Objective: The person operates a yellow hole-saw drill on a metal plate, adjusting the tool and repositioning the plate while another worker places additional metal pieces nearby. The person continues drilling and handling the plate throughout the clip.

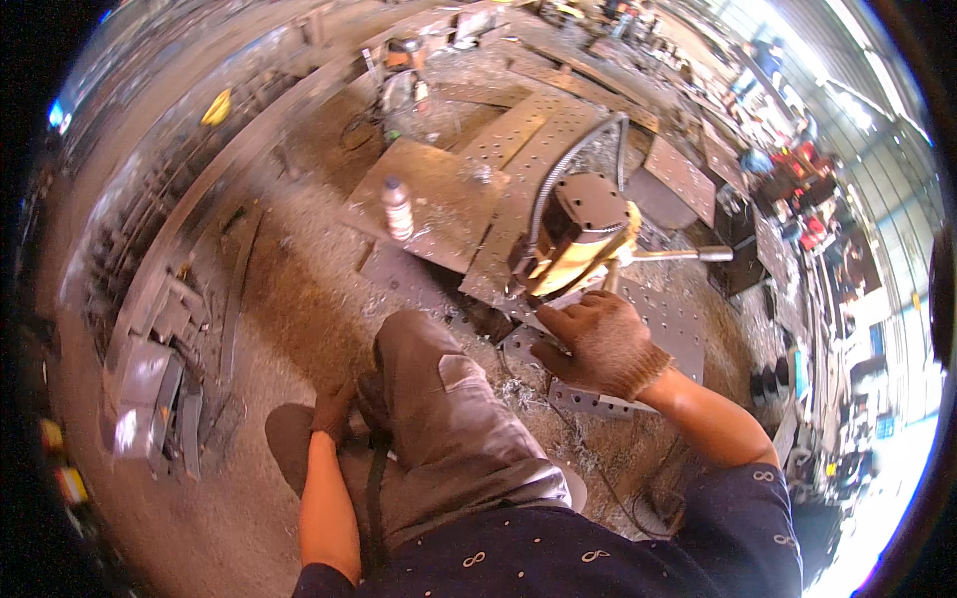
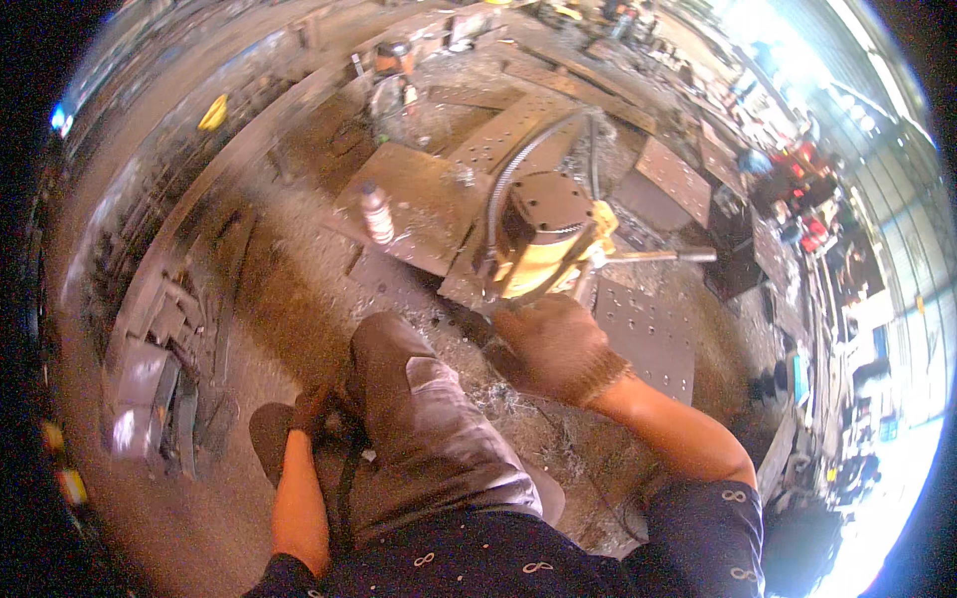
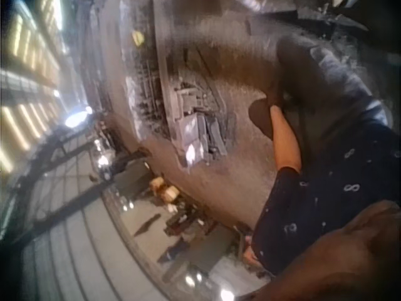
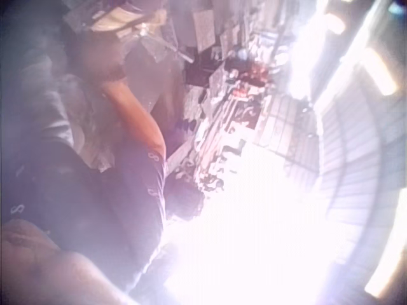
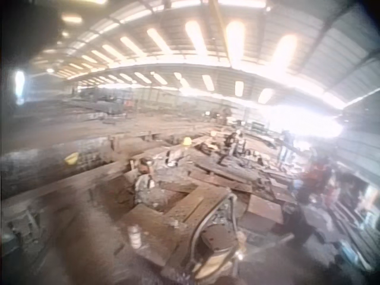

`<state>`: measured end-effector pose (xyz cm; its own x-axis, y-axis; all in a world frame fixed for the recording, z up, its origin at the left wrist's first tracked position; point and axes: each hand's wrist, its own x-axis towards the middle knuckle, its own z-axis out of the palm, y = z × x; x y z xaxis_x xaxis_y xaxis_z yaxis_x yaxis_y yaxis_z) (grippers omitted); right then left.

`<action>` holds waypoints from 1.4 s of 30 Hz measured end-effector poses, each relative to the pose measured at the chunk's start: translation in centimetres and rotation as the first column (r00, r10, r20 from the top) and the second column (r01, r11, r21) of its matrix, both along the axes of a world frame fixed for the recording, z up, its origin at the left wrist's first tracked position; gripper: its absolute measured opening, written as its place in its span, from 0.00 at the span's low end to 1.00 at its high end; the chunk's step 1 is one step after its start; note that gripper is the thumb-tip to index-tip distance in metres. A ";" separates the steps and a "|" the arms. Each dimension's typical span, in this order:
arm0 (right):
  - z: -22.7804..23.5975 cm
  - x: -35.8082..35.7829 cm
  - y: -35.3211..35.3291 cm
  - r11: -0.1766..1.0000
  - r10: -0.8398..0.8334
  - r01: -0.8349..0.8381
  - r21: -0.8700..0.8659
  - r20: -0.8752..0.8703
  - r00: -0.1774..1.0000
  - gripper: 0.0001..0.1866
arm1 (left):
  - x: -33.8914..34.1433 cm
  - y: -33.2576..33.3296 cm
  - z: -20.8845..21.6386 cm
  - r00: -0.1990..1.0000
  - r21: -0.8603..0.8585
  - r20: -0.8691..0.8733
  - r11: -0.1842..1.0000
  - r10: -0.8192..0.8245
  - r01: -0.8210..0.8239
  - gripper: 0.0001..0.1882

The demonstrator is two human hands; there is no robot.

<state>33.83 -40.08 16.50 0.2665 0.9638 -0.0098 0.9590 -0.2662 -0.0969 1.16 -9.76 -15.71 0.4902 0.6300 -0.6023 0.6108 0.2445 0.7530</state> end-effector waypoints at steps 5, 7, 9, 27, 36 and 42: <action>1.5 1.0 0.9 0.938 0.096 -0.103 -0.331 -0.038 0.995 0.20 | 0.5 -0.2 0.6 1.000 -0.038 -0.010 0.999 0.018 -0.019 0.36; 1.5 1.6 0.5 0.939 0.114 -0.139 -0.315 -0.097 0.989 0.20 | 0.8 0.0 1.1 0.999 -0.017 -0.045 1.000 0.010 -0.011 0.37; 1.4 1.8 0.8 0.929 0.111 -0.152 -0.338 -0.135 0.985 0.20 | 0.2 0.4 -0.3 0.998 0.044 -0.063 0.999 0.007 -0.004 0.38; 1.6 0.9 2.4 0.923 0.095 -0.114 -0.368 -0.071 0.993 0.17 | 0.1 1.5 -2.4 0.993 0.295 0.057 0.952 -0.107 0.086 0.41; -0.2 1.2 2.4 0.971 0.099 -0.097 -0.219 0.000 0.995 0.17 | 10.5 3.7 6.9 0.875 0.522 0.144 0.787 -0.462 0.330 0.26; -0.4 0.7 3.1 0.984 0.007 -0.009 -0.176 -0.012 1.000 0.16 | 25.2 6.6 4.6 0.763 0.697 -0.211 0.454 -0.611 0.555 0.19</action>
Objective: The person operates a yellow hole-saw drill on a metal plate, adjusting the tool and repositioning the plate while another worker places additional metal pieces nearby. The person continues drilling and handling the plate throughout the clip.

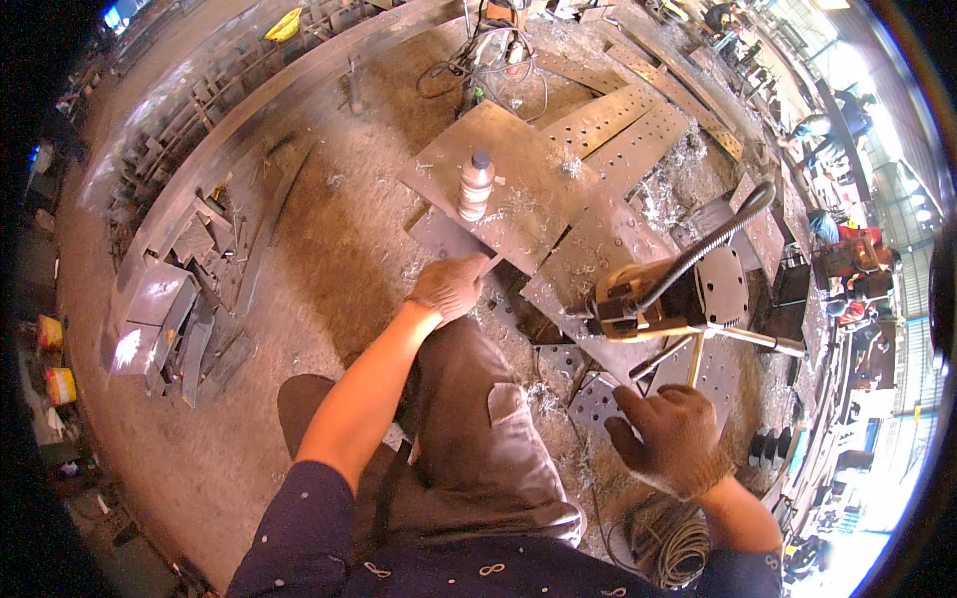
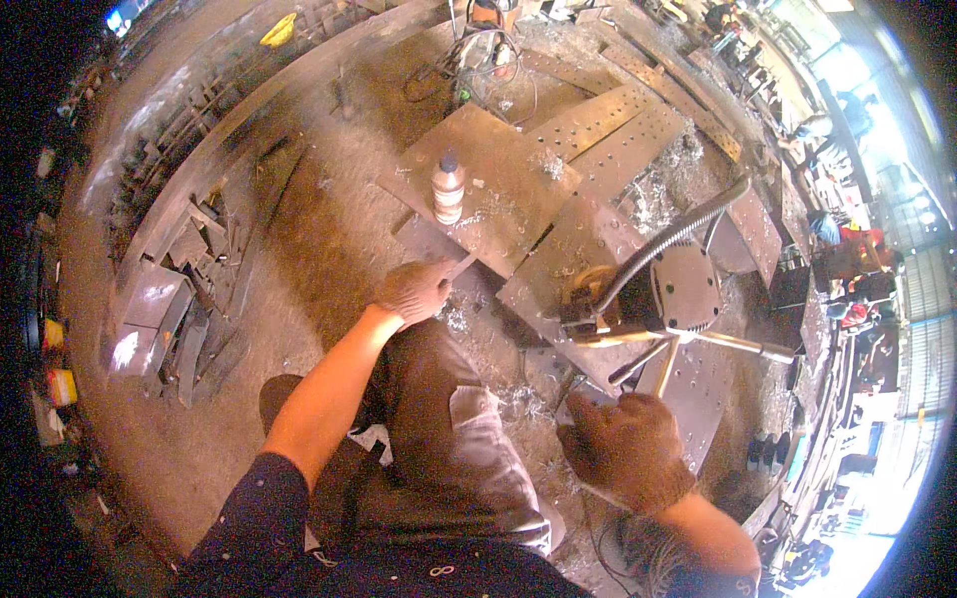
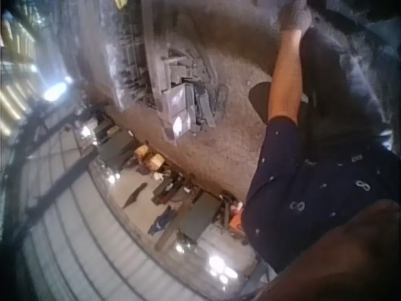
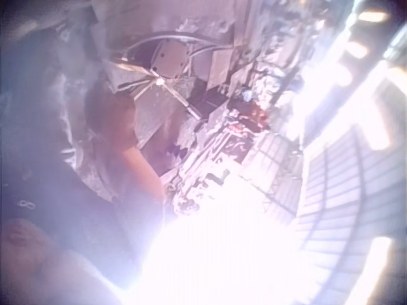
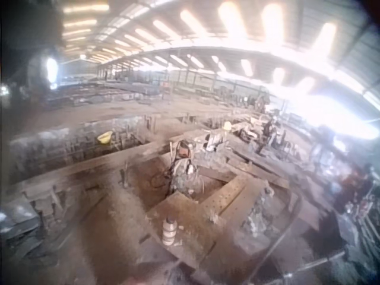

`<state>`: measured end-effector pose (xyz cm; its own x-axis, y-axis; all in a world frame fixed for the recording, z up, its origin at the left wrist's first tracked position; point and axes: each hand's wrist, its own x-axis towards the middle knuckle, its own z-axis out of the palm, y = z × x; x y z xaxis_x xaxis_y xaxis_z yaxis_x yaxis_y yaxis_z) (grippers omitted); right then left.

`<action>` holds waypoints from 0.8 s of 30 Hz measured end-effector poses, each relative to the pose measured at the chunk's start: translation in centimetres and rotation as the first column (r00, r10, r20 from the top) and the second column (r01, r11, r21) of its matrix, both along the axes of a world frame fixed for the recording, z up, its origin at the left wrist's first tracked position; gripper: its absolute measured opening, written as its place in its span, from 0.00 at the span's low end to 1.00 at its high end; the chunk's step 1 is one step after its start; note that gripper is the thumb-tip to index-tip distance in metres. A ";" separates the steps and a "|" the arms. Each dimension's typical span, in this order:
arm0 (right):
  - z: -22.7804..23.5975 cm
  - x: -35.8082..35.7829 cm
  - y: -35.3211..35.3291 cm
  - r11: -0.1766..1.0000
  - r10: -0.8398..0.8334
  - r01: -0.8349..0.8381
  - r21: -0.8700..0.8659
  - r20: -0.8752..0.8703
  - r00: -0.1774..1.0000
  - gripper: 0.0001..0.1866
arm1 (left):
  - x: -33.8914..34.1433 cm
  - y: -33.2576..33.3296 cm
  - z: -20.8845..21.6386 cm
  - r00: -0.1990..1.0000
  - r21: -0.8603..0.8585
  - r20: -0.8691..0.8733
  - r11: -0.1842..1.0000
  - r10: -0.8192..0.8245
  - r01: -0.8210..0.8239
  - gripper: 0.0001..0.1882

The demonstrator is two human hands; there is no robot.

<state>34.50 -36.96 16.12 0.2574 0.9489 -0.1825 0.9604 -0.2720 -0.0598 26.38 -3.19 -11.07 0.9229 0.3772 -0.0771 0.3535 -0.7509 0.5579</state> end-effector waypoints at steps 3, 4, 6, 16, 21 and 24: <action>0.0 0.3 0.0 1.000 -0.011 0.010 -0.011 -0.009 1.000 0.16 | 7.0 1.0 -5.4 0.997 0.096 -0.044 0.993 -0.060 0.064 0.16; 0.1 0.4 0.0 1.000 -0.011 0.010 -0.024 -0.014 1.000 0.16 | 8.9 1.2 -6.2 0.997 0.100 -0.053 0.993 -0.055 0.060 0.15; 0.1 0.5 0.2 1.000 -0.013 0.013 0.013 -0.058 0.998 0.16 | 11.5 1.8 -7.0 0.999 0.129 -0.022 0.991 -0.029 0.032 0.14; -0.9 0.4 -0.5 0.991 -0.045 0.053 0.123 -0.064 0.997 0.17 | 11.1 -1.6 0.7 0.908 -0.065 0.394 0.990 0.141 -0.125 0.13; 0.2 0.8 -0.1 0.998 -0.062 0.063 0.012 -0.084 0.995 0.16 | 3.0 -8.7 4.8 0.899 -0.331 0.383 0.940 0.210 -0.078 0.18; -0.8 0.2 -1.8 0.990 -0.085 0.094 0.106 -0.087 0.993 0.13 | -0.9 -13.9 6.3 0.949 -0.476 0.264 0.879 0.170 -0.025 0.16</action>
